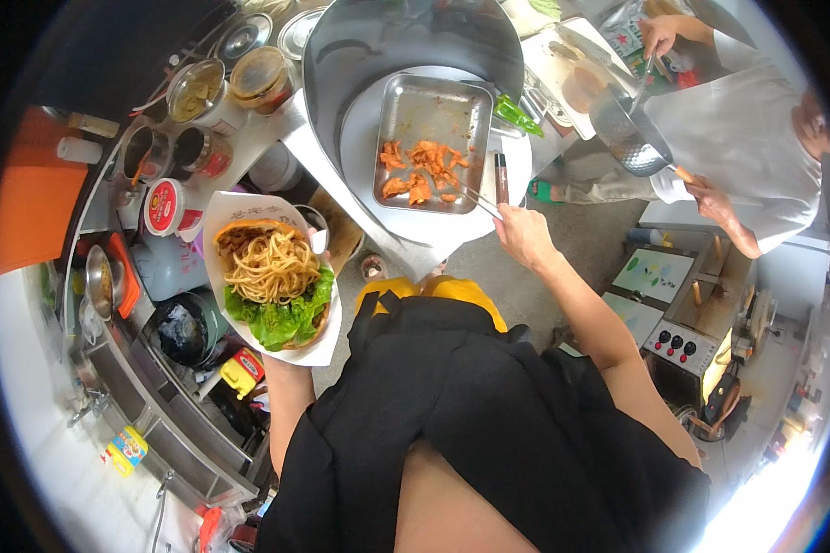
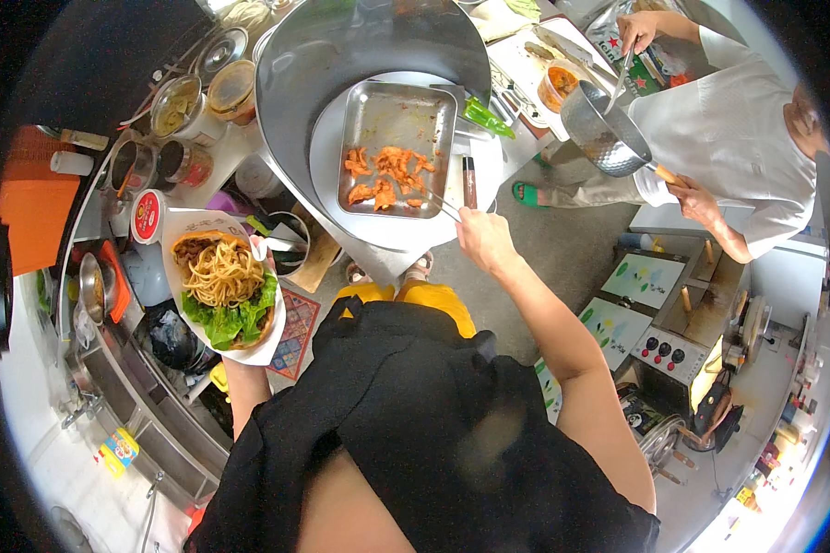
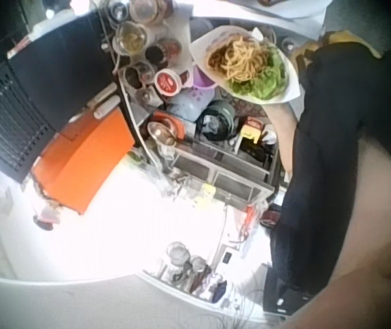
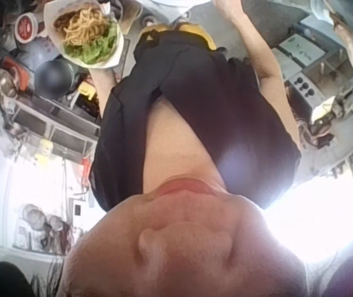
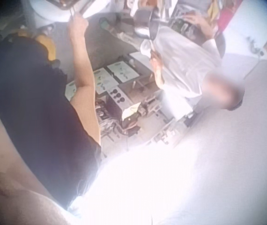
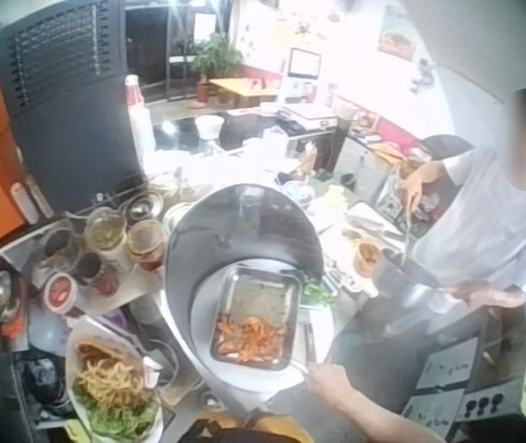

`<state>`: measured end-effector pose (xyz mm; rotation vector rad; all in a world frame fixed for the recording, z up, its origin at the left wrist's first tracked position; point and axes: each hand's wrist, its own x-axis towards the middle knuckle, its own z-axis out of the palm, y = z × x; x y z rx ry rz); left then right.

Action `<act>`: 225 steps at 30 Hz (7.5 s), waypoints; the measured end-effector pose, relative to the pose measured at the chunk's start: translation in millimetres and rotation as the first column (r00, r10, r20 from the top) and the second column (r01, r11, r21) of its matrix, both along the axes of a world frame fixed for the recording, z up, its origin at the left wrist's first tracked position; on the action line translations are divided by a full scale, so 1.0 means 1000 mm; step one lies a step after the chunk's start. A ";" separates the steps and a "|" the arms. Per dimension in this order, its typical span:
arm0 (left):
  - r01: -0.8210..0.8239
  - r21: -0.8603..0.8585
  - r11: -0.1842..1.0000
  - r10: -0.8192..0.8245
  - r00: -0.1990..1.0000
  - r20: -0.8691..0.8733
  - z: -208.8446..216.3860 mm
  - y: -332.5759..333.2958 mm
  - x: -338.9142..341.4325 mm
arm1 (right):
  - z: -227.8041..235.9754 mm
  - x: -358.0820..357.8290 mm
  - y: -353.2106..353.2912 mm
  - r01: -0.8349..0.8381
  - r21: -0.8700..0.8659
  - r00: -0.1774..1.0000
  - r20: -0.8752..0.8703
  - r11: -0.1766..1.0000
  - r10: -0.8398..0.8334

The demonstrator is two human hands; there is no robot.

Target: The person assembles a sandwich by spreading a dark sauce on a bun, adding lettuce, noodles, and fried meat. They use a spoon, chopsticks, and tongs to layer the ingredients into a paper tray.

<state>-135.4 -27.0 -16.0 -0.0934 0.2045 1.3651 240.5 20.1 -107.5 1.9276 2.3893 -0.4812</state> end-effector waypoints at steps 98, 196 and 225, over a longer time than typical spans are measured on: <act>0.135 -0.036 0.990 -0.138 0.985 -0.102 -0.036 0.017 0.054 | -0.007 0.003 0.035 -0.252 0.096 0.958 -0.114 0.963 0.262; 0.407 -0.079 0.910 -0.398 0.911 0.108 -0.082 0.135 0.135 | 0.211 0.014 0.025 -0.297 0.335 0.955 0.084 0.894 0.285; 0.414 -0.029 0.910 -0.415 0.908 -0.062 -0.048 0.127 0.140 | 0.233 -0.015 -0.009 -0.248 0.247 0.964 -0.030 0.937 0.263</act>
